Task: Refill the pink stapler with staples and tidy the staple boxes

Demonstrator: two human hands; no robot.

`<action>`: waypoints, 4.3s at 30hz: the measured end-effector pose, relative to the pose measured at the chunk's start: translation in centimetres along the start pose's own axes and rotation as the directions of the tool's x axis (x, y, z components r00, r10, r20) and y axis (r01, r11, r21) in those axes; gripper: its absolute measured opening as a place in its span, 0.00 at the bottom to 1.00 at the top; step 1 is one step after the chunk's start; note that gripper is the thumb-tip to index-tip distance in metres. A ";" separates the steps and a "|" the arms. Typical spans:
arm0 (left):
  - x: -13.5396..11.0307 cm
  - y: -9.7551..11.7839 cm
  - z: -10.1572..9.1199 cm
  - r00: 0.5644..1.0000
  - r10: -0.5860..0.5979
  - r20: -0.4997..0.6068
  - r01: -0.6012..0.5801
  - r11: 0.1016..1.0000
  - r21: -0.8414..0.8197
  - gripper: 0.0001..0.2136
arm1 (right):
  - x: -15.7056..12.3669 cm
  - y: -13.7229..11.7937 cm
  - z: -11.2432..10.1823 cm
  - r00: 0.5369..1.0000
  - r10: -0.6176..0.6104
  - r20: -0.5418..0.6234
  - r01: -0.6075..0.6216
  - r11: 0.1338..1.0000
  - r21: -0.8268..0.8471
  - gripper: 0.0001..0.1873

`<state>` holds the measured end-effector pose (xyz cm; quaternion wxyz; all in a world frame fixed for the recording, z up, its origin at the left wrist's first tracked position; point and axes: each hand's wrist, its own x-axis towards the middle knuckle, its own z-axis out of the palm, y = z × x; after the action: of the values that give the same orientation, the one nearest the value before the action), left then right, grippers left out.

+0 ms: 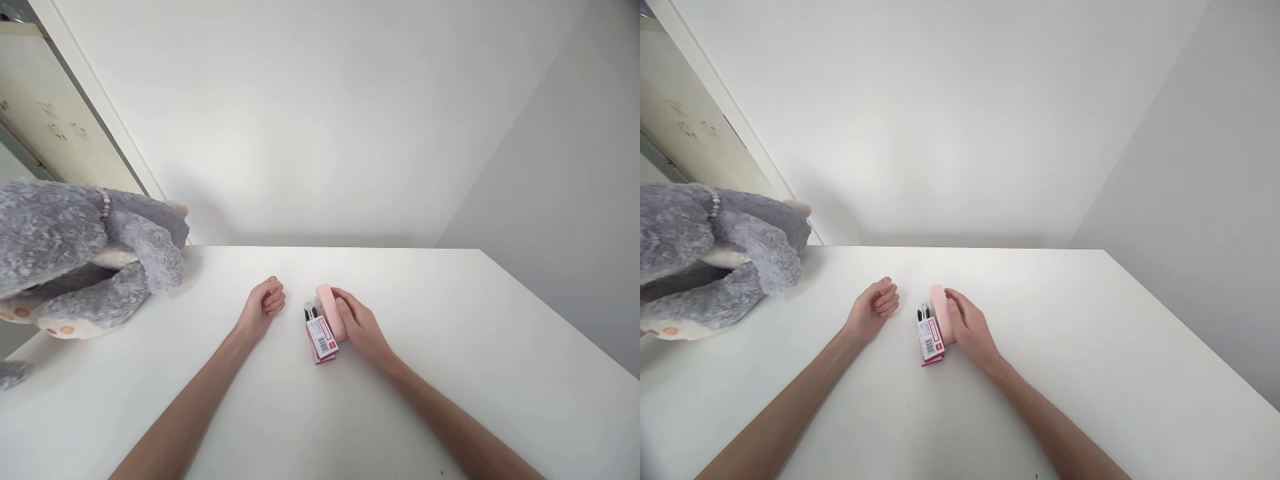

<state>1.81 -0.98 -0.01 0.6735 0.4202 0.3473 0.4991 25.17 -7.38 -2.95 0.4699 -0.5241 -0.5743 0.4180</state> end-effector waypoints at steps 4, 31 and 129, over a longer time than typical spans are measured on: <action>0.0 -0.2 0.2 1.000 0.012 0.005 -0.012 0.996 0.088 0.20 | -0.1 0.0 0.0 0.999 -0.032 0.003 0.032 0.999 0.001 0.27; -3.0 -1.1 2.9 0.806 0.352 0.475 -0.569 0.244 0.785 0.08 | -0.4 -0.2 0.0 0.998 -0.061 0.018 0.061 0.998 -0.002 0.25; -4.1 1.3 -3.9 0.793 0.230 0.565 -0.541 -0.164 0.825 0.20 | -0.9 -0.5 -0.2 0.999 -0.020 0.036 0.025 0.992 -0.120 0.27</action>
<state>-3.24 -3.89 -0.23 0.0225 0.8998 0.3690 0.2317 25.30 -8.31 -2.50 0.4318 -0.5377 -0.6126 0.3863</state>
